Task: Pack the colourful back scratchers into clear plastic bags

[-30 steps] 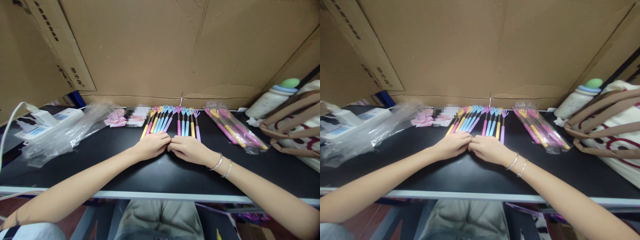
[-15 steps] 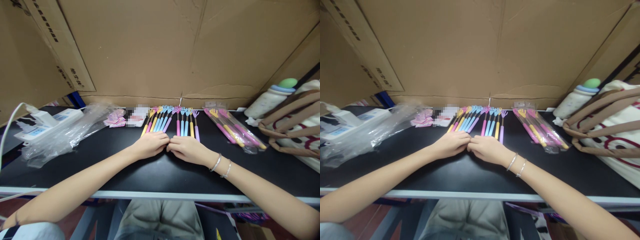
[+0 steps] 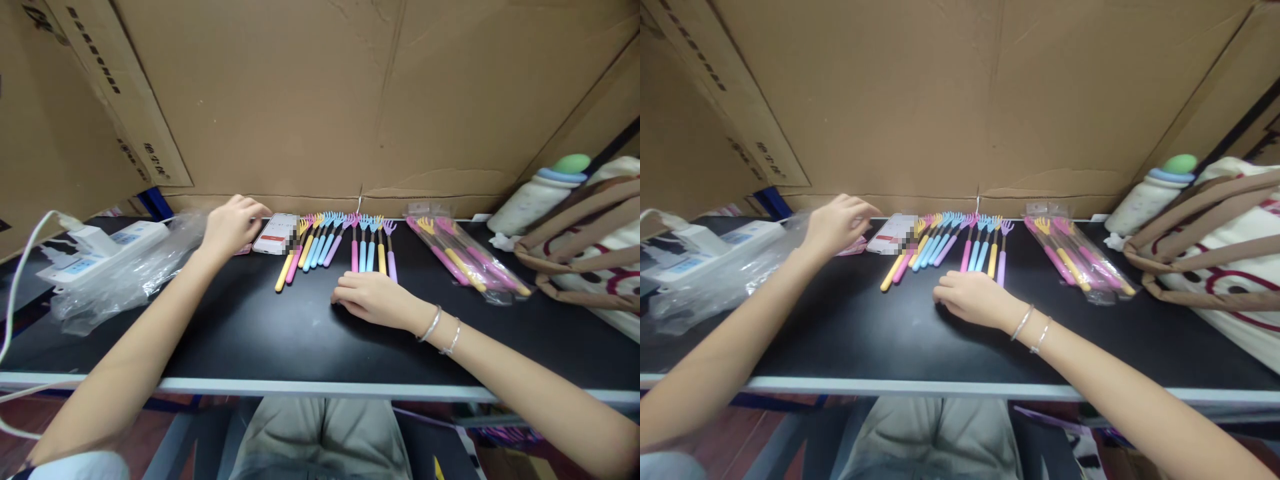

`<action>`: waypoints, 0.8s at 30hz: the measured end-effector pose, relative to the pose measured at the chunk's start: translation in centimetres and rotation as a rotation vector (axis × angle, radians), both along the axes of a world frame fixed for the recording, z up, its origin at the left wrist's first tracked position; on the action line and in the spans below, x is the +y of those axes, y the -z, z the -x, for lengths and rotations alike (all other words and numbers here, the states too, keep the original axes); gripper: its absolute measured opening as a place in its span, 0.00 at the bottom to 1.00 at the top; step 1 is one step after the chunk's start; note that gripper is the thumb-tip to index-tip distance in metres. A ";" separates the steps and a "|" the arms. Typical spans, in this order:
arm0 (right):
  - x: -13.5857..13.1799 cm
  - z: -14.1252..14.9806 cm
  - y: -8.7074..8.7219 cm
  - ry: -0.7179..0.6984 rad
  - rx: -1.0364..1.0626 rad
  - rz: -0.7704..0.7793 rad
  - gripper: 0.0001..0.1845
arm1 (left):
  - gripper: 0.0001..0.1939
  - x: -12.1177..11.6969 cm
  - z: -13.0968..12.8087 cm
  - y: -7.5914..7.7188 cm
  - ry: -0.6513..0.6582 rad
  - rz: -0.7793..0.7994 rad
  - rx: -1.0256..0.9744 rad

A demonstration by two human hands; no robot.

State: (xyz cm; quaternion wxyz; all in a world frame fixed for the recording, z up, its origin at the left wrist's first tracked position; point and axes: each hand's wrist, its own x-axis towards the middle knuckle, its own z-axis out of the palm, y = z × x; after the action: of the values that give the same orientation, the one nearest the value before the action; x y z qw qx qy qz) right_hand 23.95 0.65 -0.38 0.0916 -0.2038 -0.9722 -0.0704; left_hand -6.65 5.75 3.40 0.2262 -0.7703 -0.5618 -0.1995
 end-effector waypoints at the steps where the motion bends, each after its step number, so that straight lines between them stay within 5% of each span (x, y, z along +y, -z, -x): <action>1: 0.0 0.0 0.0 -0.002 0.001 0.000 0.12 | 0.15 0.3 1.3 -0.1 -0.115 0.041 -0.017; 3: -0.1 0.0 -0.1 -0.006 0.007 0.003 0.12 | 0.18 0.7 3.9 0.0 -0.358 0.164 -0.061; 10: -0.1 0.1 -0.2 0.003 0.005 0.021 0.13 | 0.31 1.4 11.2 2.9 -0.602 0.423 -0.160; 15: 0.0 0.2 -0.2 0.005 -0.007 -0.001 0.13 | 0.33 2.2 12.6 4.0 -0.603 0.427 -0.222; 24: -0.1 0.1 -0.4 0.038 -0.012 -0.026 0.14 | 0.34 1.7 13.2 3.6 -0.470 0.270 -0.333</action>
State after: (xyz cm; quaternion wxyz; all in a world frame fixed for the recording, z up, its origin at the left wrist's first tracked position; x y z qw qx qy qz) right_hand 23.83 0.56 0.01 0.0869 -0.2205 -0.9677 -0.0858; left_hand -19.85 7.48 -0.22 0.0668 -0.5993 -0.7750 -0.1888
